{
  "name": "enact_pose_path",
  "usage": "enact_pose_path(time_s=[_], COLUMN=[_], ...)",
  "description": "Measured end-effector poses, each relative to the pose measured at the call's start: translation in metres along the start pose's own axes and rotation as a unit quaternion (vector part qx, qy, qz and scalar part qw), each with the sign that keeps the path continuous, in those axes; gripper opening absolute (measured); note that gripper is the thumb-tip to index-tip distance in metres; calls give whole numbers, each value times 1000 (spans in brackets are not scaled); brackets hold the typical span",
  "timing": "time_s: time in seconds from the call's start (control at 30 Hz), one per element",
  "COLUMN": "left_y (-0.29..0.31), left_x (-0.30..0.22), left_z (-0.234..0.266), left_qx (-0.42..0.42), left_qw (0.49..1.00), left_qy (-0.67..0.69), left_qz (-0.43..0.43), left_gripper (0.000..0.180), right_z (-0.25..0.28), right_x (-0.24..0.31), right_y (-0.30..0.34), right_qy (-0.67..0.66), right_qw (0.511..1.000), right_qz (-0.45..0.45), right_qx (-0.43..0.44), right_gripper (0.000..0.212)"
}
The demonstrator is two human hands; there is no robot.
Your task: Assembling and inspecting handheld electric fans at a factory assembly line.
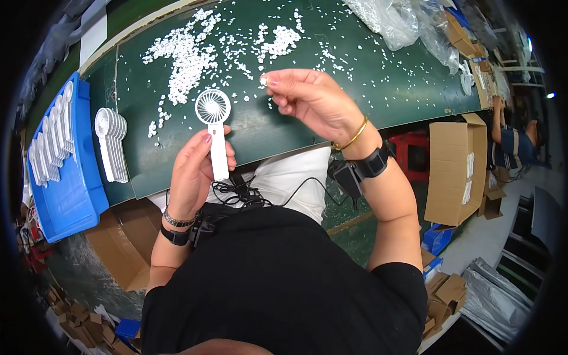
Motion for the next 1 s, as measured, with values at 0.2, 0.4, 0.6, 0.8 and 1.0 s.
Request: enact_pose_path(time_s=[0.2, 0.4, 0.6, 0.8, 1.0], left_y=[5, 6, 6, 7, 6], left_x=[1, 1, 5, 7, 7], left_z=[-5, -12, -12, -11, -10], left_qx=[19, 36, 54, 42, 37], left_qw=[1000, 999, 998, 999, 999], left_qy=[10, 25, 23, 20, 11], left_qz=[3, 7, 3, 6, 5], left_gripper=[39, 38, 38, 37, 36], right_z=[-19, -55, -88, -89, -83], right_x=[-17, -21, -23, -24, -26], right_y=[14, 27, 37, 37, 33], right_qy=[-82, 218, 459, 483, 456], right_qw=[996, 957, 823, 805, 835], right_qz=[-3, 192, 330, 340, 301], right_qx=[47, -26, -46, -64, -66], right_gripper=[19, 11, 10, 11, 9])
Point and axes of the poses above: each hand's wrist, its own y-axis away from the middle knuckle, its own z-axis out of the back of the hand, x = y × z, the point moved 7 cm from there along -y, towards the middle knuckle, and after that the axes turned 4 degrees about x, right-handed, at the moved point
